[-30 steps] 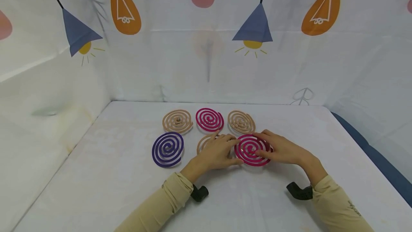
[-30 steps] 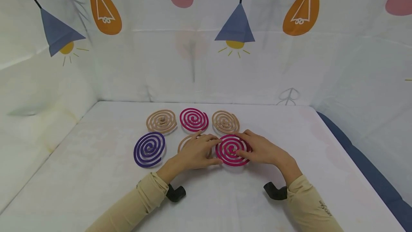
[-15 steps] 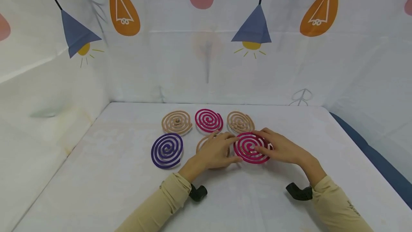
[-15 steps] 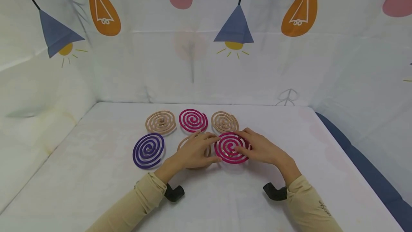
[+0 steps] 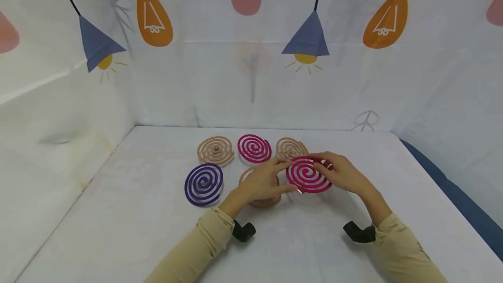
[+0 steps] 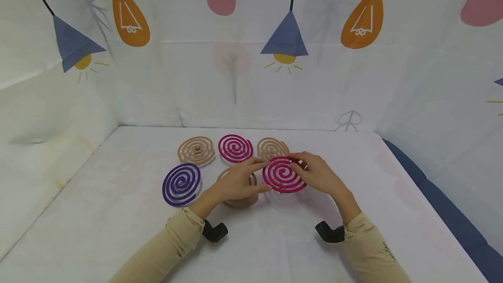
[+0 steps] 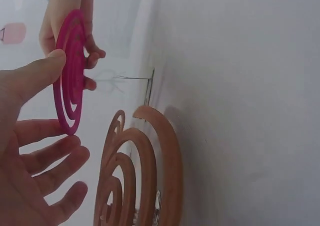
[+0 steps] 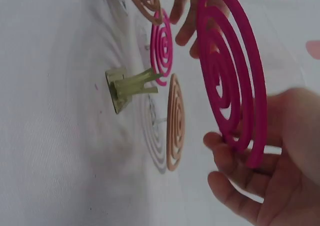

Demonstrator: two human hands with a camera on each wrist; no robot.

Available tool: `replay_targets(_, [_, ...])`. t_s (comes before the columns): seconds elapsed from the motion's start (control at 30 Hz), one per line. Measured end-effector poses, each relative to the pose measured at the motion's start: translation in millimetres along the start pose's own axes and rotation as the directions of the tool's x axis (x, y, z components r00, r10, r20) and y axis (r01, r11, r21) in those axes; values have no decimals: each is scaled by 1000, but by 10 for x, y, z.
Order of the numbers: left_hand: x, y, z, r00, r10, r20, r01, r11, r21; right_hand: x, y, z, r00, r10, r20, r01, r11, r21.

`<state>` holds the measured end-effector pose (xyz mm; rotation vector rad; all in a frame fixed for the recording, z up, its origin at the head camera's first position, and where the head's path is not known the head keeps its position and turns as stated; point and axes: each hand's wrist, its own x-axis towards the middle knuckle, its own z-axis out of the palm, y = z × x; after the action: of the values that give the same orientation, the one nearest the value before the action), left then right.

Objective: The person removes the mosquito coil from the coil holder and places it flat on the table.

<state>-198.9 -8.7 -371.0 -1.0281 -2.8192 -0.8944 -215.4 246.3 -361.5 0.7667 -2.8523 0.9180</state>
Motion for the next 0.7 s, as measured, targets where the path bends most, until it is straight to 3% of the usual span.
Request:
replay_targets(0.1, [14,-9,7,999,-29,24,32,990,-139,9,9,-14,999,47,-6,-47,999,0])
replay_targets(0.27, [51,-5,-4,996,-80,49,92,927,-364,33,7,-45,998,59,2,-59,998,-3])
replay_targets(0.33, [75,4,-5,995,-91,37,98,922,-375,47,-5,-59,999,48,6,-48,999,0])
replay_targets(0.5, [165,41,0,994,-106,-26,93,944,-317,106,-49,-104,998,59,-12,-59,998,0])
replay_targets(0.7, [302,88,-19,981,-150,-121,96,926,-364,203,-80,-162,992,125,-6,-125,991,41])
